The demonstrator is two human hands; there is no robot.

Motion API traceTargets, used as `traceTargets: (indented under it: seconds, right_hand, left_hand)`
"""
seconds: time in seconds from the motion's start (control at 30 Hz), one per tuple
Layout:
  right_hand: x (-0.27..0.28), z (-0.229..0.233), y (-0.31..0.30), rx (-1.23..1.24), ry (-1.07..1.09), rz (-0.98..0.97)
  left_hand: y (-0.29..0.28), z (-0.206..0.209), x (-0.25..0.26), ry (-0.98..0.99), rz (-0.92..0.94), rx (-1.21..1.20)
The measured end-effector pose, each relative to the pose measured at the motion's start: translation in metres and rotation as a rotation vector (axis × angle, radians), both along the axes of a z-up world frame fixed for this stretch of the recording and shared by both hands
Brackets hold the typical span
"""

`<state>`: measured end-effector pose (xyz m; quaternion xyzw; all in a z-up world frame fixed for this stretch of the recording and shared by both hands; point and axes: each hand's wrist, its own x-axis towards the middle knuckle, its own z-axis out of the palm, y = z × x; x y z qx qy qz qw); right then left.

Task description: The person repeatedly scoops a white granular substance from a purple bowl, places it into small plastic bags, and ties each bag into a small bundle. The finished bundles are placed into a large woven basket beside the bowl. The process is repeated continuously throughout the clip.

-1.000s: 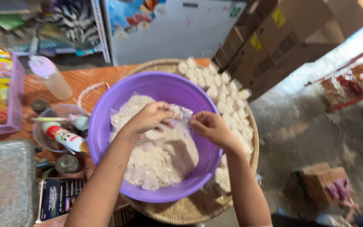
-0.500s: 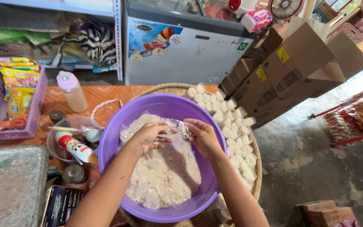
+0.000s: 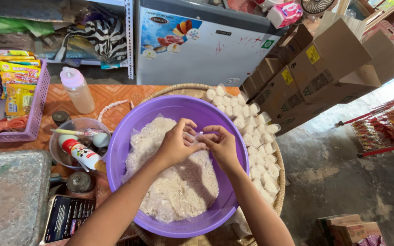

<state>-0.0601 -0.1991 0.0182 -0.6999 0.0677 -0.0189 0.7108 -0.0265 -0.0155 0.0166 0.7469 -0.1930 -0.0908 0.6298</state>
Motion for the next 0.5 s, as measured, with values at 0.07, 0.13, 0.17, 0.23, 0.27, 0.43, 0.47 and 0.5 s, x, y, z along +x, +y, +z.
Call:
traceTargets:
  seconds: [0.07,0.13,0.17,0.23,0.27,0.43,0.47,0.5]
  right_hand:
    - [-0.001,0.003,0.004,-0.014,-0.005,0.027]
    - [0.0,0.008,0.006,-0.053,0.003,0.034]
    - [0.0,0.01,0.007,-0.085,0.014,0.027]
    - [-0.001,0.013,0.011,-0.142,0.016,0.027]
    - [-0.002,0.014,0.012,-0.168,0.004,0.033]
    - [-0.009,0.016,0.021,-0.56,-0.045,-0.068]
    - [-0.01,0.014,0.021,-0.602,-0.093,-0.081]
    - [-0.01,0.011,0.021,-0.644,-0.141,-0.094]
  left_hand:
    - [0.0,0.001,0.0,0.038,-0.014,-0.007]
    - [0.001,0.004,0.001,0.06,-0.019,-0.012]
    - [0.003,0.005,0.002,0.063,-0.016,-0.014]
    - [0.005,0.01,0.002,0.074,-0.004,0.014]
    - [0.006,0.012,0.001,0.079,0.004,0.043]
    - [0.01,0.006,-0.005,-0.191,0.009,0.283]
    - [0.009,0.0,-0.004,-0.316,0.035,0.262]
    - [0.007,-0.005,-0.002,-0.44,0.061,0.241]
